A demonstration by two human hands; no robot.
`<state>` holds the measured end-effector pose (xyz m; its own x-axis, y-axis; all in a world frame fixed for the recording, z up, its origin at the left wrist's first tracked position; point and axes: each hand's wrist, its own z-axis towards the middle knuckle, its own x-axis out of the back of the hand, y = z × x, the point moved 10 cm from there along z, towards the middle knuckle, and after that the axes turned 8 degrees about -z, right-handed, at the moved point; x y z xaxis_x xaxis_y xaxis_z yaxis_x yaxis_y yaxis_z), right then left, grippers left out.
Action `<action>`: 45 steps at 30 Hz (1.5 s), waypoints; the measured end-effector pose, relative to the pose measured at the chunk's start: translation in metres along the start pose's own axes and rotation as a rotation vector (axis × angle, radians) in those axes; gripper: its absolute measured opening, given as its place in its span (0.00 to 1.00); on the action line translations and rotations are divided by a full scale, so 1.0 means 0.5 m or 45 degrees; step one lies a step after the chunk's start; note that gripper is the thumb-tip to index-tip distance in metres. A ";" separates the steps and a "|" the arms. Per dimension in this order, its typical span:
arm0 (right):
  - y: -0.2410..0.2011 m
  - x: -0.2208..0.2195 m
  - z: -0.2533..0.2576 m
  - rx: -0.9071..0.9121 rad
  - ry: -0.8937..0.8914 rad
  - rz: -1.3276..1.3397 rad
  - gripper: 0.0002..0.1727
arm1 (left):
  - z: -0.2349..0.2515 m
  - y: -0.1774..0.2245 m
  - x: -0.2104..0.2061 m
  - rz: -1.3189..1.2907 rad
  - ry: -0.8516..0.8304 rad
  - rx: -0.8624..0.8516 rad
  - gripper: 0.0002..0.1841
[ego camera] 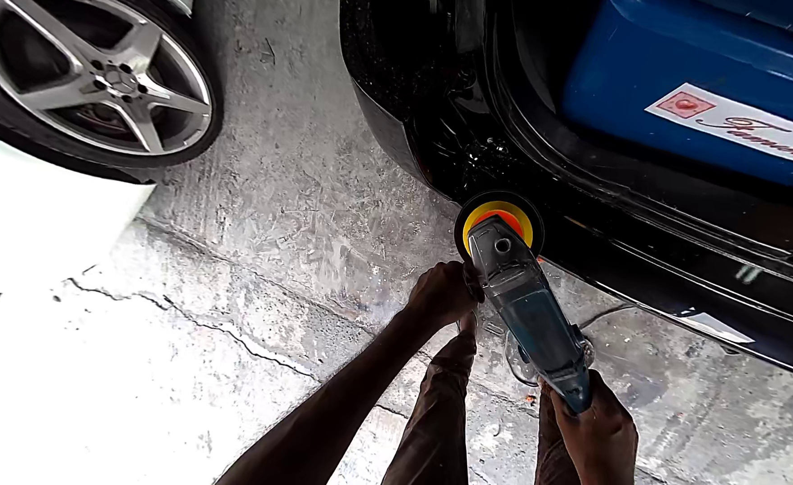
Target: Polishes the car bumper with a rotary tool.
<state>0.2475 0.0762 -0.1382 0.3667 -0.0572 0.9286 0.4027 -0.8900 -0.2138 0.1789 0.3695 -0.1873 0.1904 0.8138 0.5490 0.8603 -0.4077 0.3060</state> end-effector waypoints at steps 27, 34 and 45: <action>-0.012 -0.007 0.003 0.002 -0.016 0.032 0.26 | -0.001 0.005 0.024 0.018 0.032 -0.054 0.15; 0.073 0.014 -0.035 -0.053 -0.062 0.065 0.27 | -0.018 0.094 -0.054 0.056 -0.137 -0.104 0.14; 0.001 -0.025 -0.011 -0.019 -0.070 0.034 0.27 | -0.002 0.002 0.014 0.042 0.012 -0.016 0.17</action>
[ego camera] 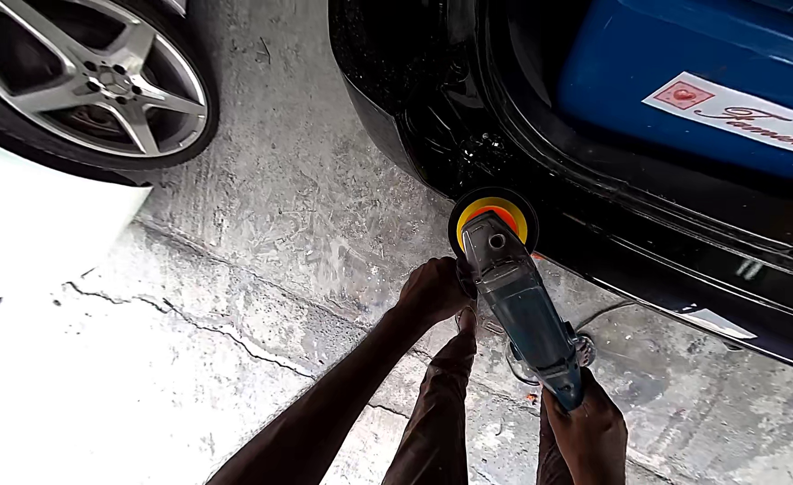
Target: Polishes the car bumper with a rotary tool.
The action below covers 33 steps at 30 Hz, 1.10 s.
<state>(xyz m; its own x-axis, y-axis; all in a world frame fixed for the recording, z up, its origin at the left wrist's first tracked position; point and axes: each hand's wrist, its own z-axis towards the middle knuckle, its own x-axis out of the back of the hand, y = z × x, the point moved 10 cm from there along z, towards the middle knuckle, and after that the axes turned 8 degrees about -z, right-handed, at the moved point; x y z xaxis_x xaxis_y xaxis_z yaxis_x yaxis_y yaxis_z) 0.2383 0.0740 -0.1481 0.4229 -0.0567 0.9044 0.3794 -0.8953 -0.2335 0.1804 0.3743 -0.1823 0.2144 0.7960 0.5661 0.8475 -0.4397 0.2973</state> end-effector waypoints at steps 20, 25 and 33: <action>0.010 -0.013 -0.019 0.003 0.008 0.028 0.28 | -0.007 0.008 -0.014 0.026 -0.011 -0.007 0.17; 0.054 -0.019 -0.039 -0.062 0.016 0.126 0.31 | -0.009 0.064 -0.031 0.109 -0.079 -0.026 0.16; 0.193 0.007 -0.121 -0.285 -0.054 0.184 0.30 | -0.043 0.223 -0.170 0.171 -0.325 -0.168 0.13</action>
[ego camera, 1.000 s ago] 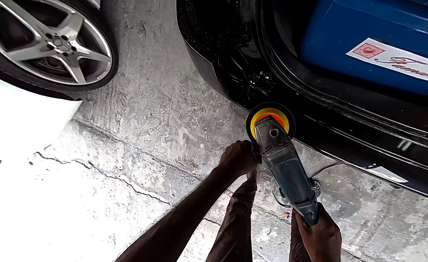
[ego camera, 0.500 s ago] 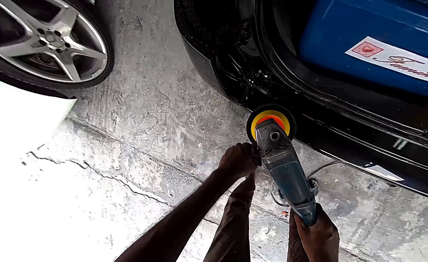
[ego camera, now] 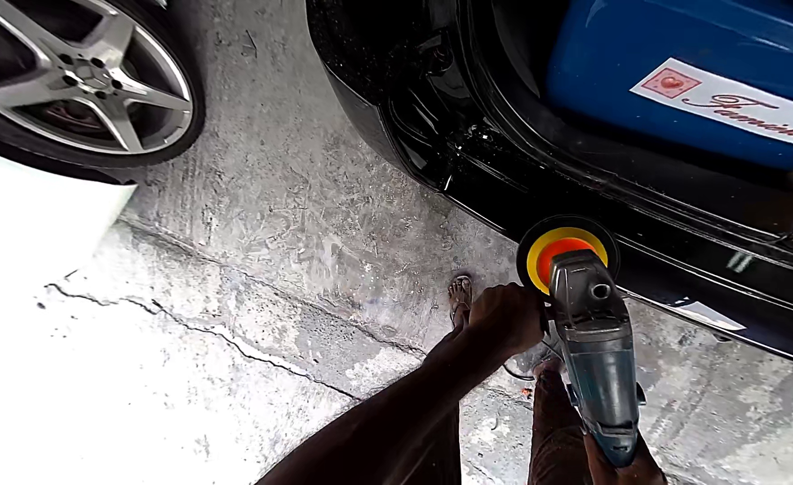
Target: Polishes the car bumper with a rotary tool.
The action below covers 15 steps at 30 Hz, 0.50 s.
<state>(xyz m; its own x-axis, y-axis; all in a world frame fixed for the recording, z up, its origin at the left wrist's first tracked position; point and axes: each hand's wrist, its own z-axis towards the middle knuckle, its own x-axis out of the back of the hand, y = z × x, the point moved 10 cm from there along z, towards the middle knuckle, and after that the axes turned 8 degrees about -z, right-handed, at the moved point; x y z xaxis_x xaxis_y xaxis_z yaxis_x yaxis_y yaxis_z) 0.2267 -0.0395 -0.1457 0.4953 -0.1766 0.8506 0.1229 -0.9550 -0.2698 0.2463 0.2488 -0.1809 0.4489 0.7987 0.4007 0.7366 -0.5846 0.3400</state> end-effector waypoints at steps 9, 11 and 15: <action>-0.087 -0.037 0.024 0.140 0.061 -0.028 0.35 | -0.021 -0.119 0.063 -0.049 0.171 0.127 0.15; -0.107 -0.047 0.030 0.164 0.089 -0.056 0.31 | -0.026 -0.148 0.083 -0.043 0.234 0.168 0.16; -0.077 -0.052 0.021 0.156 0.100 -0.018 0.30 | -0.022 -0.126 0.065 0.008 0.228 0.173 0.16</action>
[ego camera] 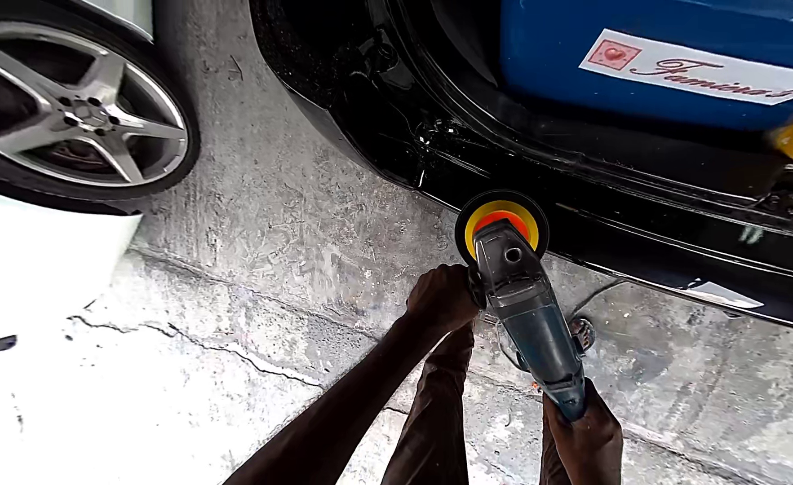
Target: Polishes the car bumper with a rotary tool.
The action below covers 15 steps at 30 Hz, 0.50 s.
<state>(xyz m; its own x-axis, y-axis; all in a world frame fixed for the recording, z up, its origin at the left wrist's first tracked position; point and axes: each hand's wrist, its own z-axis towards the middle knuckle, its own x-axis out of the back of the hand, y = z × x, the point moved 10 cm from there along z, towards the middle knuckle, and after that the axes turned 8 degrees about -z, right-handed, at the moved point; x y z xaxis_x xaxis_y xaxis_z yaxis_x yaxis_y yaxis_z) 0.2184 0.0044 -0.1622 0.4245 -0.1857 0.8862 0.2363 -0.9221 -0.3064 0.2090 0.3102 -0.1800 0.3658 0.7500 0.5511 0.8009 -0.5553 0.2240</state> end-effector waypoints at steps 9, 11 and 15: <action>0.165 0.049 -0.059 -0.225 -0.084 0.039 0.30 | -0.023 0.179 -0.141 0.010 -0.291 -0.159 0.13; 0.160 0.048 -0.056 -0.223 -0.122 0.026 0.30 | -0.025 0.167 -0.146 0.007 -0.269 -0.189 0.13; 0.066 0.025 -0.022 -0.064 -0.095 -0.024 0.32 | -0.020 0.054 -0.089 -0.079 -0.136 -0.094 0.14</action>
<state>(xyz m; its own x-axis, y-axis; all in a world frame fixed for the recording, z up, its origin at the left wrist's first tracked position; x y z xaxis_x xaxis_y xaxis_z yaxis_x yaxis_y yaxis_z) 0.2220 -0.0318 -0.1575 0.4845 -0.1441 0.8628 0.2013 -0.9415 -0.2702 0.2098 0.2582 -0.1905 0.3684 0.8155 0.4464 0.7878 -0.5288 0.3159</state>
